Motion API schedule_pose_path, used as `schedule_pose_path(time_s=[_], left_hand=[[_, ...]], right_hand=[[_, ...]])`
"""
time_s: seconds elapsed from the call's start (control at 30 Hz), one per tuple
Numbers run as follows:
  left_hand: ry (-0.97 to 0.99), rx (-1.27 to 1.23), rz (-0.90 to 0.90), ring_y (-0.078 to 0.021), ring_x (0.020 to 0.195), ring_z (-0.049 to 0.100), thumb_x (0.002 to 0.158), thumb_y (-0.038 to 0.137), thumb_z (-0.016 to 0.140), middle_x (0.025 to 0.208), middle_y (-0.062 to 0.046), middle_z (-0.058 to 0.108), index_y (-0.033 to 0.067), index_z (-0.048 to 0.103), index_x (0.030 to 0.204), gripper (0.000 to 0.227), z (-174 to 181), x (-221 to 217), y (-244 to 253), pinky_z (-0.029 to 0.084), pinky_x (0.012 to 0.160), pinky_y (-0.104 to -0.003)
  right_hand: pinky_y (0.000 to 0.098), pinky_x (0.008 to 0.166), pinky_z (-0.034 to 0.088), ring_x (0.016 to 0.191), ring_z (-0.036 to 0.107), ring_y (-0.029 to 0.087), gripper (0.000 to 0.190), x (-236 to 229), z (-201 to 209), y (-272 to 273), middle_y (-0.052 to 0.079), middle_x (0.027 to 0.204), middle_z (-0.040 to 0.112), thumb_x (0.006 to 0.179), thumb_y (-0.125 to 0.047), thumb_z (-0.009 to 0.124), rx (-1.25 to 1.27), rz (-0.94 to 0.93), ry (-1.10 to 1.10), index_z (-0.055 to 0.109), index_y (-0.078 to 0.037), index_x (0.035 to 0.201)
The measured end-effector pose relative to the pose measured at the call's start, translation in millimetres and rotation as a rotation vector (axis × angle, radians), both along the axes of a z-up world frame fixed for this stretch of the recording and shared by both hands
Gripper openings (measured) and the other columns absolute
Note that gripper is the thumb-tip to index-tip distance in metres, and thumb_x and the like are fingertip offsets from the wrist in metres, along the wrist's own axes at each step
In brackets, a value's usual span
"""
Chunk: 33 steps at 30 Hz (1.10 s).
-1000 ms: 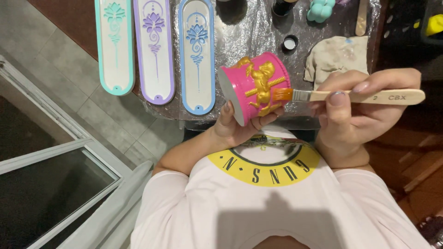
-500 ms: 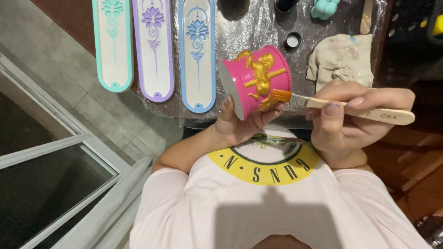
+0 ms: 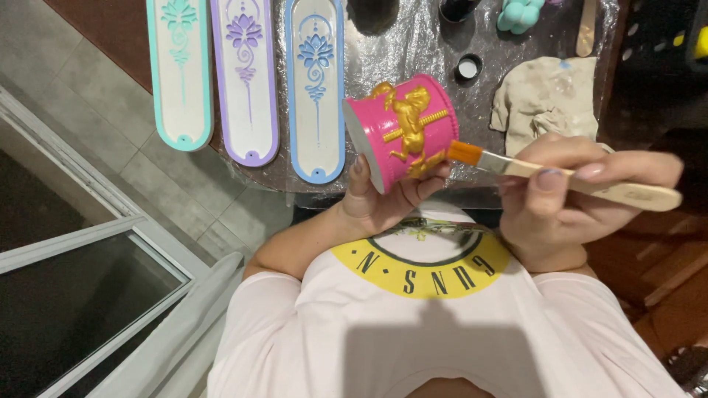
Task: Painting gold details on a pink decorative cup using a paintbrush
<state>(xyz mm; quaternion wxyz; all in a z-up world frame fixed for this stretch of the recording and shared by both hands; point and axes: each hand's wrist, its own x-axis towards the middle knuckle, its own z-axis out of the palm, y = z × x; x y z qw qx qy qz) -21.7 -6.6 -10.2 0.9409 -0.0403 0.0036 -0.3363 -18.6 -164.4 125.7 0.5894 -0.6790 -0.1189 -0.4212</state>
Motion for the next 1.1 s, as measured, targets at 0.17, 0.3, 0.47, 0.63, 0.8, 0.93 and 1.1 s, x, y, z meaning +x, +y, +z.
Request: schedule_pose_path(time_s=[0.17,0.3,0.47,0.63,0.8,0.93,1.1], left_hand=[[-0.017,0.055,0.012,-0.0486,0.123,0.063,0.082,0.045,0.086,0.134,-0.035,0.059,-0.0029,0.031,0.154,0.102,-0.4,-1.0,3.9,0.057,0.11,-0.051],[-0.075,0.136,0.062,-0.0477,0.123,0.063,0.081,0.048,0.088,0.137,-0.028,0.059,0.0034,0.033,0.156,0.103,-8.0,-1.4,5.4,0.055,0.11,-0.053],[-0.073,0.134,0.054,-0.0482,0.122,0.063,0.081,0.048,0.088,0.137,-0.028,0.059,0.0039,0.03,0.157,0.105,-9.6,-0.6,7.2,0.057,0.108,-0.052],[-0.118,0.155,0.062,-0.0452,0.121,0.064,0.081,0.051,0.086,0.14,-0.024,0.058,0.0077,0.032,0.157,0.103,-12.8,0.3,8.4,0.058,0.105,-0.05],[-0.172,0.212,0.1,-0.0433,0.12,0.066,0.083,0.048,0.089,0.138,-0.022,0.063,0.0049,0.038,0.153,0.097,-8.1,-0.7,8.7,0.056,0.104,-0.056],[-0.203,0.225,0.095,-0.0454,0.133,0.058,0.081,0.047,0.091,0.148,-0.021,0.054,0.0074,0.036,0.156,0.101,-3.7,2.9,7.2,0.056,0.106,-0.059],[-0.176,0.225,0.142,-0.0463,0.143,0.048,0.076,0.038,0.095,0.158,-0.026,0.042,0.0083,0.018,0.164,0.12,16.8,5.3,6.4,0.04,0.121,-0.068]], right_hand=[[0.0382,0.046,0.036,0.047,0.044,0.022,0.032,6.3,11.2,-3.9,0.014,0.071,0.038,0.103,-0.014,0.057,-0.013,0.067,0.046,0.025,-0.009,0.103],[0.0397,0.056,0.043,0.056,0.05,0.025,0.033,5.6,13.5,-7.1,0.012,0.076,0.037,0.103,-0.014,0.062,-0.087,0.027,0.115,0.029,-0.008,0.103],[0.0391,0.05,0.037,0.049,0.044,0.023,0.031,4.8,13.4,-9.2,0.012,0.065,0.038,0.102,-0.012,0.058,-0.086,0.098,0.057,0.026,-0.009,0.102],[0.0383,0.048,0.035,0.044,0.039,0.022,0.036,4.6,0.5,-15.7,0.019,0.066,0.048,0.103,-0.014,0.06,-0.056,-0.033,-0.013,0.024,-0.013,0.105],[0.0382,0.049,0.034,0.048,0.041,0.022,0.039,3.4,-0.8,-18.0,0.02,0.068,0.048,0.101,-0.011,0.064,0.02,-0.038,0.05,0.025,-0.009,0.096],[0.0385,0.047,0.042,0.054,0.05,0.024,0.032,10.1,6.4,-23.0,0.008,0.096,0.034,0.103,-0.012,0.06,-0.08,0.033,0.024,0.029,-0.005,0.099],[0.0374,0.052,0.041,0.05,0.048,0.025,0.036,7.1,27.7,-5.8,0.012,0.069,0.033,0.104,-0.019,0.06,-0.034,0.089,0.177,0.026,-0.008,0.103]])
